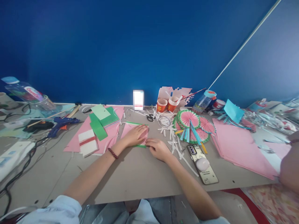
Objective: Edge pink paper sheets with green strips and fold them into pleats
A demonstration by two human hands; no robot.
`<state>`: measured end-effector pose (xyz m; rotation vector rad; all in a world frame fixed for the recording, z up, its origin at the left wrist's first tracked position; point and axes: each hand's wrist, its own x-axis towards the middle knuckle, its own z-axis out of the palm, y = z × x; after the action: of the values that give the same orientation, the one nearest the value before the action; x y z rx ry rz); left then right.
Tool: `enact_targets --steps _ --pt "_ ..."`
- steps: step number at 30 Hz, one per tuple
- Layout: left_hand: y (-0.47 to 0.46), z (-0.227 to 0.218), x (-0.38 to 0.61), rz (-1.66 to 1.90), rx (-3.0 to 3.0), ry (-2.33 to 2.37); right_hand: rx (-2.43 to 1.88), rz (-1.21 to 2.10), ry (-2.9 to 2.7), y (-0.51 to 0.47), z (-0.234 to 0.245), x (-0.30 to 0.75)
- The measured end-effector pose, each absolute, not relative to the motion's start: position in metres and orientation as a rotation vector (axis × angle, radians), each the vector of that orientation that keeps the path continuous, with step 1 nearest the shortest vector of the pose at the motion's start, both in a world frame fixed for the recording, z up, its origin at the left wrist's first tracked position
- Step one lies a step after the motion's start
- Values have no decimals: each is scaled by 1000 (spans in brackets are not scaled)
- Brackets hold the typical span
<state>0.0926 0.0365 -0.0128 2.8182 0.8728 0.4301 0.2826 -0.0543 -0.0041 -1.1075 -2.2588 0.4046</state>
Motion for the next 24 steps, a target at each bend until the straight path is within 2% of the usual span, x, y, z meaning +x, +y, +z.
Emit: enact_targets --steps 24 --pt "33 -14 90 323 2872 875 -976 183 -2488 -62 -4 291"
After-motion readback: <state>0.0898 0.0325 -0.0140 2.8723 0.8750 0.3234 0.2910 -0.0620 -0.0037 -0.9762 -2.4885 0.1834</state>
